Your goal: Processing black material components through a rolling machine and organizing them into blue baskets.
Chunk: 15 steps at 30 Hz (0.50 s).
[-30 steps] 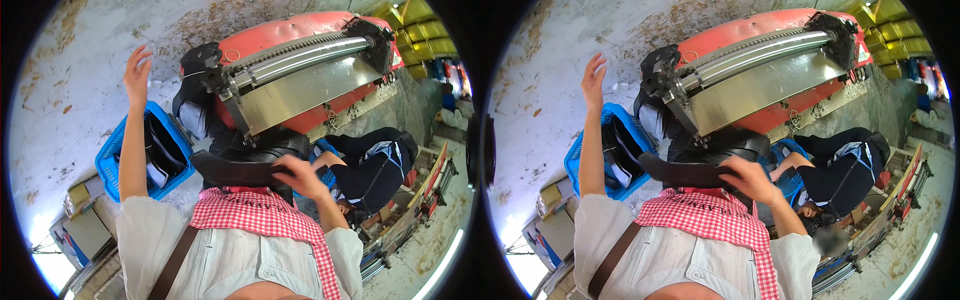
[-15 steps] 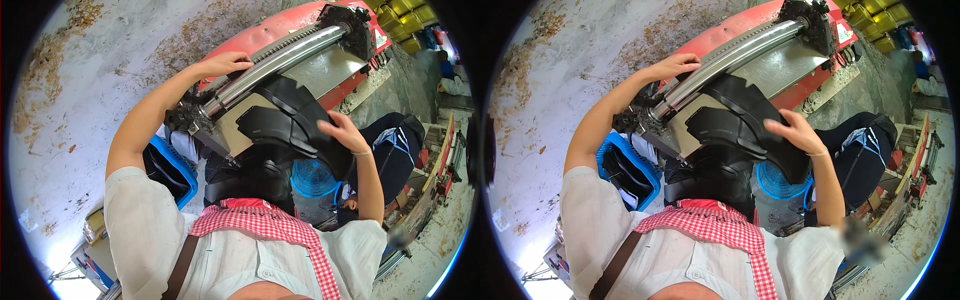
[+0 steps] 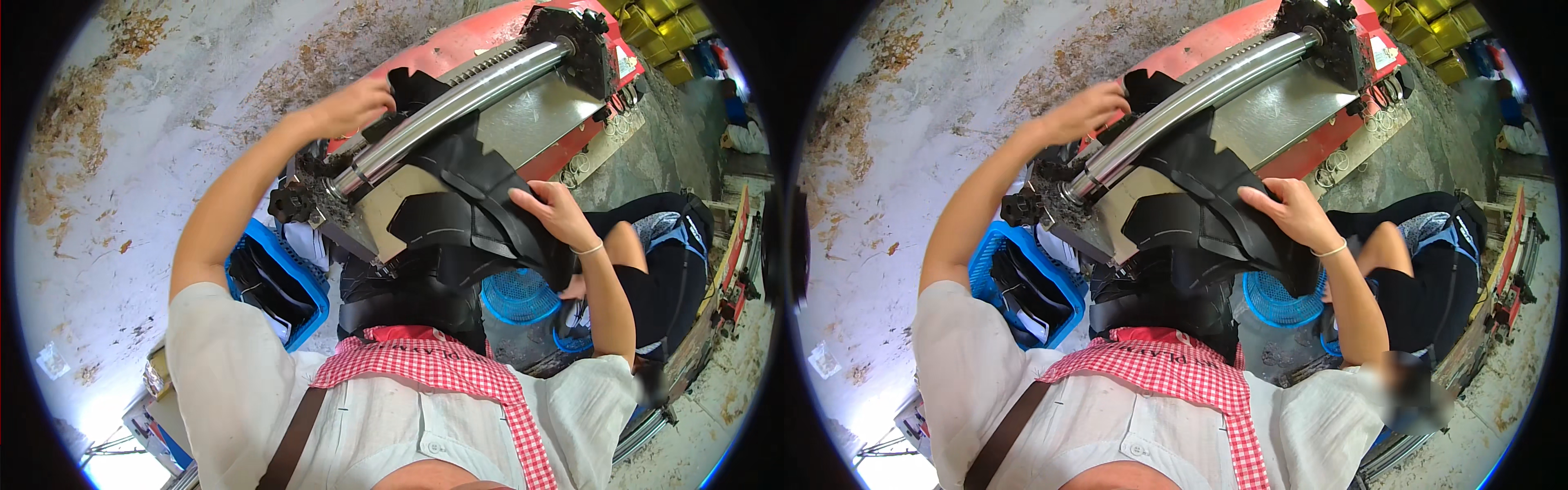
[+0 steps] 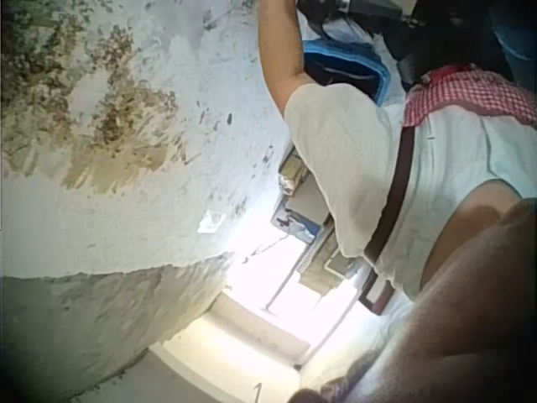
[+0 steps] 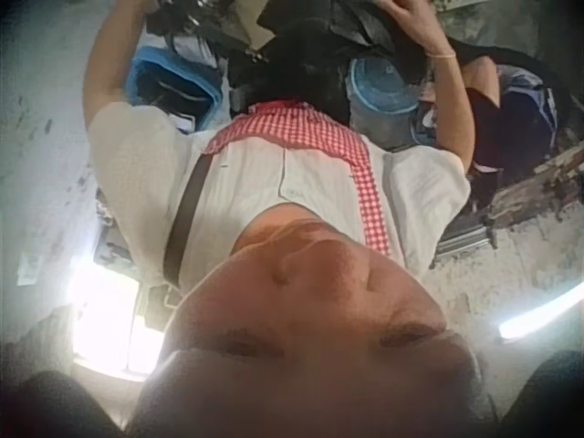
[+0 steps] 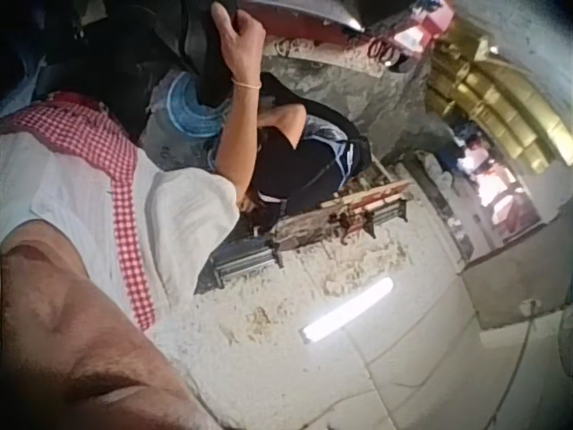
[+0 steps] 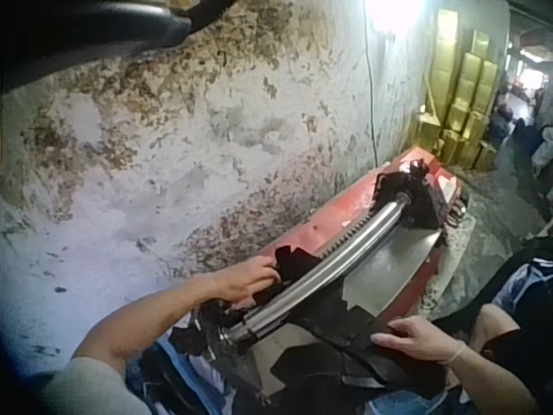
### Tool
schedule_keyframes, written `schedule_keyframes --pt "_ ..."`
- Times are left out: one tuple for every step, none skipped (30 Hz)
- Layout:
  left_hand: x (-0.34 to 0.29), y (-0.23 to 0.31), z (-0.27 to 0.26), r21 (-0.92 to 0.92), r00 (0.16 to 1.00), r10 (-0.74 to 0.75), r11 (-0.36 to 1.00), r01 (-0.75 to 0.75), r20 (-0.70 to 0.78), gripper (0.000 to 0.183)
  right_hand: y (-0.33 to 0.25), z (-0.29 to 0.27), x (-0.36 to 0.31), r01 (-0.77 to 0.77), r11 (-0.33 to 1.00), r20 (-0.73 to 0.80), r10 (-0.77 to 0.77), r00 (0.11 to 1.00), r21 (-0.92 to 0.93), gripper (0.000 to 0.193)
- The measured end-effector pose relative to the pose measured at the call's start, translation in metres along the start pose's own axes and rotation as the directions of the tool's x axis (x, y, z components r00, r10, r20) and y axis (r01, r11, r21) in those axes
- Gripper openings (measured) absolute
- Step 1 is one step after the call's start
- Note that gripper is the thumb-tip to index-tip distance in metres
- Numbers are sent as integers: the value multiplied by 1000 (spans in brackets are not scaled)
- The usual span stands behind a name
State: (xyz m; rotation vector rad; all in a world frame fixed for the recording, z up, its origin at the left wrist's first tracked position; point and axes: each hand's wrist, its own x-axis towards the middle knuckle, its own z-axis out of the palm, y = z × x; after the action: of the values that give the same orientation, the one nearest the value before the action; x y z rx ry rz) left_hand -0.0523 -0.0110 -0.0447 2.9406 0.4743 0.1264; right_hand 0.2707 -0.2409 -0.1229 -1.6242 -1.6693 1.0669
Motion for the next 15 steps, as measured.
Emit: schedule_keyframes --pt "-6 -5 20 -78 998 -62 995 64 21 19 -1 0 -6 4 1000 2 -4 1000 -2 28" --pt "-8 -4 34 -136 987 -86 988 68 -133 23 3 0 -17 86 971 93 -109 990 224 29" --pt "-13 -11 34 -136 987 -87 988 69 -135 23 8 -4 -27 139 885 157 -230 960 445 31" --pt "-14 -4 18 -101 968 -129 989 110 -213 24 11 -18 -36 133 975 226 -172 959 175 35" --pt "-13 4 2 -70 942 -164 986 150 -292 25 5 -14 -46 42 910 214 -141 967 412 35" --pt "-13 11 -15 -244 919 -256 952 185 -299 25 9 -14 -51 29 924 190 -108 976 381 34" --pt "-9 21 -36 -460 939 -306 864 204 -158 23 14 -15 -54 14 936 165 -76 983 350 32" --pt "-4 29 -55 -387 946 -289 896 216 -143 23 13 -12 -52 13 936 164 -75 984 351 32" --pt "0 31 -66 -314 953 -273 923 223 -127 24 10 -8 -48 -42 921 156 -20 988 388 31" --pt "0 28 -70 -312 953 -275 923 225 -128 24 6 -4 -43 -92 900 152 29 988 427 30" --pt "4 23 -74 -148 950 -144 983 106 -277 23 12 1 -37 -92 899 148 31 989 429 30" --pt "8 19 -76 36 918 12 999 3 -397 23 21 9 -29 -37 914 92 0 996 403 31" --pt "10 15 -68 33 919 17 999 -5 -394 23 25 13 -21 15 927 36 -30 999 375 31" --pt "7 9 -53 90 976 -5 996 25 -217 22 7 10 -14 17 970 22 -23 1000 241 37" --pt "5 2 -35 150 999 -37 988 41 -34 22 3 13 -13 17 970 21 -22 1000 244 37"
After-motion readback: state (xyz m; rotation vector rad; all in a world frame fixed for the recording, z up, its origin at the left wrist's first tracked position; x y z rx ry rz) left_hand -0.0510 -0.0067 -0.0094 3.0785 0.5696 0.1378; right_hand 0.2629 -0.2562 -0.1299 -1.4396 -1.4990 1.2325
